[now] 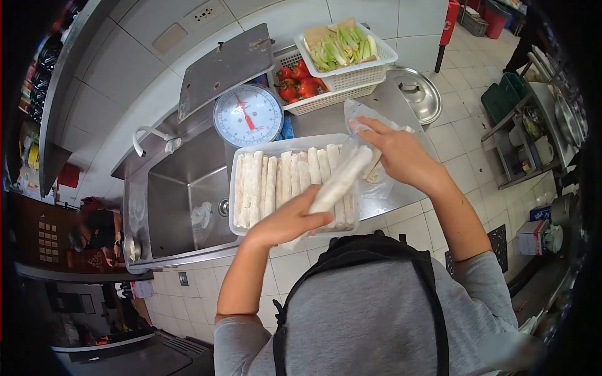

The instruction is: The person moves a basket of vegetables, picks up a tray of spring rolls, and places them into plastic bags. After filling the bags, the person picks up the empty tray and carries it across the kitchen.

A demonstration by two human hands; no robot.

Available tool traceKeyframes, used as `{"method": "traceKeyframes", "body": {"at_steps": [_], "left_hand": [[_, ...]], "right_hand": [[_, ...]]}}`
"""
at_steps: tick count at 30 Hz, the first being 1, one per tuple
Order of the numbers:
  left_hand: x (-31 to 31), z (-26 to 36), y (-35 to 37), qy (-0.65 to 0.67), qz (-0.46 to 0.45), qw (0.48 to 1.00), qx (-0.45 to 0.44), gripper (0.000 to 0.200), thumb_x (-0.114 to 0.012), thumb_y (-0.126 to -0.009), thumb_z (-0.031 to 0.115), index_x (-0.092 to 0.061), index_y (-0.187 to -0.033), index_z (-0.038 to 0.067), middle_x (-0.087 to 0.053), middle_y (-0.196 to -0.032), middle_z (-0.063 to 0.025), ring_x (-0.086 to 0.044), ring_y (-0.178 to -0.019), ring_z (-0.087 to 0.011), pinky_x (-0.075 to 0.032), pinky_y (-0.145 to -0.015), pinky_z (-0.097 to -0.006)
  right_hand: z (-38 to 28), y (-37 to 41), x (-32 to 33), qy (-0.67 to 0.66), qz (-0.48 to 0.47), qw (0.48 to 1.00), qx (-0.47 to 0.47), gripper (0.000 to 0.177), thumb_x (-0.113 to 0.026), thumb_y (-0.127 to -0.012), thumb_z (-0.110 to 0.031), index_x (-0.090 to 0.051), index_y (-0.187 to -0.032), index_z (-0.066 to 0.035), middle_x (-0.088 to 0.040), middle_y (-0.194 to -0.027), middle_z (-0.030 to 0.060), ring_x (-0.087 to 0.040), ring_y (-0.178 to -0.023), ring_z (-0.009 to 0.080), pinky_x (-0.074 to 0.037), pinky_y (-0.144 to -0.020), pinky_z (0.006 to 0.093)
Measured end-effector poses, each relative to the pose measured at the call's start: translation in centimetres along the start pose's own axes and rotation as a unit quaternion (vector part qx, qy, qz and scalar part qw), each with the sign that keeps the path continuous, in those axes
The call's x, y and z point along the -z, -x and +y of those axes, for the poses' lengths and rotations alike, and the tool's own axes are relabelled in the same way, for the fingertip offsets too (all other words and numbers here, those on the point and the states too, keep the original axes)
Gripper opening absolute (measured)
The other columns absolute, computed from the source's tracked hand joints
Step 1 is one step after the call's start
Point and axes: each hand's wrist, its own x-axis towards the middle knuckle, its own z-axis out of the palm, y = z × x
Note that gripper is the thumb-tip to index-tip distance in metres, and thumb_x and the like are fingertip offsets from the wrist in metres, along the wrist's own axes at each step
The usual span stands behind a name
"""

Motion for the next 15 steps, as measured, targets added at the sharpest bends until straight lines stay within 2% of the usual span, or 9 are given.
{"method": "traceKeyframes", "body": {"at_steps": [2,4,6,8,10,13,15], "left_hand": [[-1.7,-0.5,-3.3,0.014,0.006,1.0,0.013,0.05,-0.064,-0.09,0.026,-0.049,-0.129,-0.003,-0.059,-0.087,-0.0078,-0.062,-0.075,-0.0152,-0.049,-0.06,-0.028],[-2.4,-0.8,-7.7,0.154,-0.041,0.985,0.071,0.042,-0.063,-0.092,0.028,-0.054,-0.119,-0.002,-0.061,-0.091,-0.0083,-0.063,-0.077,-0.0147,-0.048,-0.055,-0.0281],[-2.8,-1.0,-12.7,0.321,-0.075,0.94,0.089,0.037,-0.061,-0.093,0.031,-0.056,-0.113,0.0,-0.063,-0.096,-0.0083,-0.063,-0.078,-0.0144,-0.048,-0.052,-0.0273],[-3.8,1.0,-16.3,0.325,-0.07,0.943,0.025,0.042,-0.056,-0.097,0.032,-0.054,-0.127,0.003,-0.064,-0.116,-0.0106,-0.067,-0.098,-0.0183,-0.057,-0.074,-0.0323],[-4.3,1.2,-19.9,0.096,-0.023,0.994,-0.056,0.044,-0.059,-0.093,0.023,-0.052,-0.132,0.004,-0.06,-0.128,-0.0151,-0.059,-0.121,-0.0265,-0.053,-0.092,-0.0386],[-6.1,0.7,-22.0,-0.082,0.071,0.989,-0.101,0.046,-0.061,-0.09,0.017,-0.051,-0.133,0.003,-0.056,-0.133,-0.0175,-0.054,-0.125,-0.03,-0.05,-0.097,-0.0407],[-6.9,0.5,-23.3,-0.204,0.131,0.962,-0.122,0.049,-0.062,-0.088,0.014,-0.05,-0.134,0.003,-0.054,-0.136,-0.0191,-0.051,-0.129,-0.0323,-0.047,-0.1,-0.042]], "right_hand": [[-0.8,-0.1,0.4,0.004,-0.009,1.0,0.003,0.067,-0.057,-0.07,0.012,-0.055,-0.135,-0.008,-0.049,-0.146,0.0098,-0.067,-0.099,0.0364,-0.055,-0.081,0.0448],[-1.4,-0.1,0.3,0.001,-0.016,1.0,0.006,0.062,-0.057,-0.07,0.011,-0.057,-0.13,-0.006,-0.049,-0.147,0.008,-0.067,-0.099,0.0361,-0.055,-0.081,0.045],[-1.9,0.1,0.2,-0.01,-0.02,1.0,0.01,0.058,-0.057,-0.07,0.011,-0.059,-0.126,-0.004,-0.049,-0.147,0.0069,-0.067,-0.099,0.0357,-0.055,-0.081,0.045],[-2.3,0.3,0.3,-0.025,-0.018,0.999,0.012,0.055,-0.056,-0.07,0.011,-0.061,-0.122,-0.003,-0.051,-0.146,0.0063,-0.066,-0.1,0.0352,-0.054,-0.081,0.0447],[-1.6,0.6,0.7,-0.021,-0.002,1.0,0.008,0.056,-0.054,-0.069,0.012,-0.061,-0.122,-0.004,-0.052,-0.144,0.0056,-0.066,-0.101,0.0343,-0.054,-0.081,0.0441],[-0.4,1.4,2.2,-0.015,0.014,1.0,-0.021,0.068,-0.05,-0.065,0.015,-0.058,-0.129,-0.007,-0.051,-0.145,0.0051,-0.065,-0.102,0.035,-0.054,-0.081,0.043],[0.3,1.3,3.5,-0.018,0.022,0.999,-0.045,0.073,-0.049,-0.063,0.016,-0.057,-0.132,-0.008,-0.05,-0.146,0.0051,-0.064,-0.103,0.0356,-0.054,-0.08,0.0424]]}}
